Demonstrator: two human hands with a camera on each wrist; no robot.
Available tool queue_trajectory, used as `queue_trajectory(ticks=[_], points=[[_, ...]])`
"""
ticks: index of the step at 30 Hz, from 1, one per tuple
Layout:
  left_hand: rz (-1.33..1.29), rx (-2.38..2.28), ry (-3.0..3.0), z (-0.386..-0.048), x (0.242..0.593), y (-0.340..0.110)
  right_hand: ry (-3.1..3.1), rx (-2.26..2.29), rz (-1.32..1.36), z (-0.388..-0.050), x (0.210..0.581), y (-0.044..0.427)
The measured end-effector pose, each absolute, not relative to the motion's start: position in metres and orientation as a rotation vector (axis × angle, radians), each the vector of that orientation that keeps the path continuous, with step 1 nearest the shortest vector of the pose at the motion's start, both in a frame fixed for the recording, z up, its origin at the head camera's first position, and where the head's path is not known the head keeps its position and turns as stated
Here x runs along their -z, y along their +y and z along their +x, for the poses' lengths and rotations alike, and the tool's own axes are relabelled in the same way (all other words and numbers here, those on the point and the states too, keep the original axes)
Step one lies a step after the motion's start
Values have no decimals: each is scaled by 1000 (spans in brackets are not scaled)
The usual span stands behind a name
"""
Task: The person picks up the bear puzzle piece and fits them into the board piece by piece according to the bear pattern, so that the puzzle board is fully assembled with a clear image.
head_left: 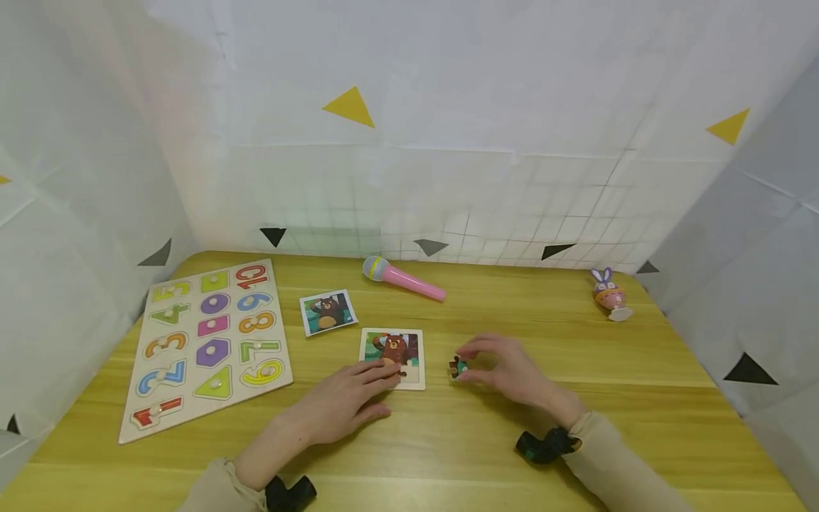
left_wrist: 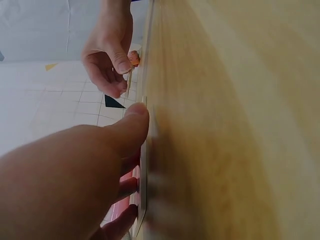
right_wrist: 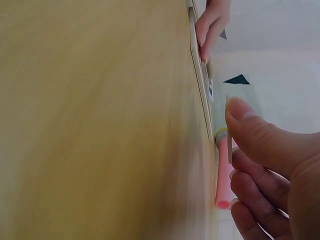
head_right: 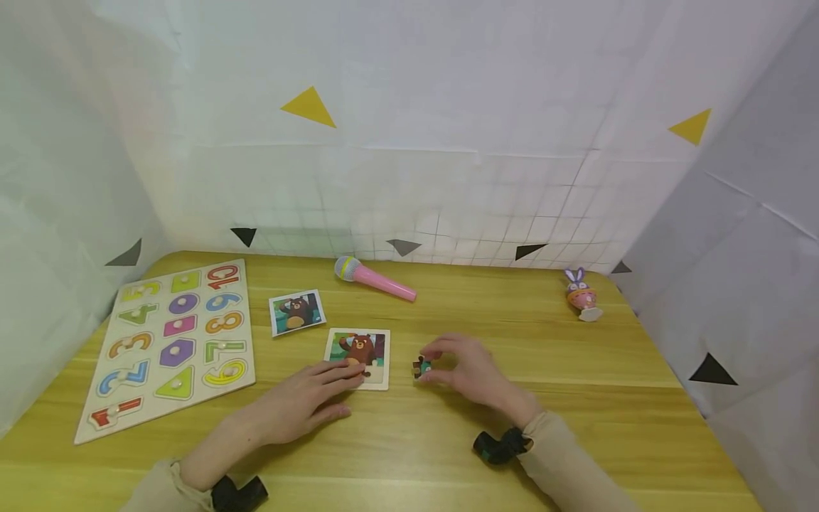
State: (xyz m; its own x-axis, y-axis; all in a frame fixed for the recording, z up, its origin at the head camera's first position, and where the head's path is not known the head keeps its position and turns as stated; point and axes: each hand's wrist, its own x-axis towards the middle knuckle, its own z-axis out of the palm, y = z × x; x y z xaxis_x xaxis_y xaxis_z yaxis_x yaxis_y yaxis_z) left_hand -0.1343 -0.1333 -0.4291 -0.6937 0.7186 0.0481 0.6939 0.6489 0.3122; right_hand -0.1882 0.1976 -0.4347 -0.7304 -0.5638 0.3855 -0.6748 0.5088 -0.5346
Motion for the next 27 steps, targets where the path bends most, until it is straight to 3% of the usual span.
queue_trajectory(ticks=[27], points=[[1082,-467,2743,-131,427,-129,-2590,-1066,1187,-192,432,147]])
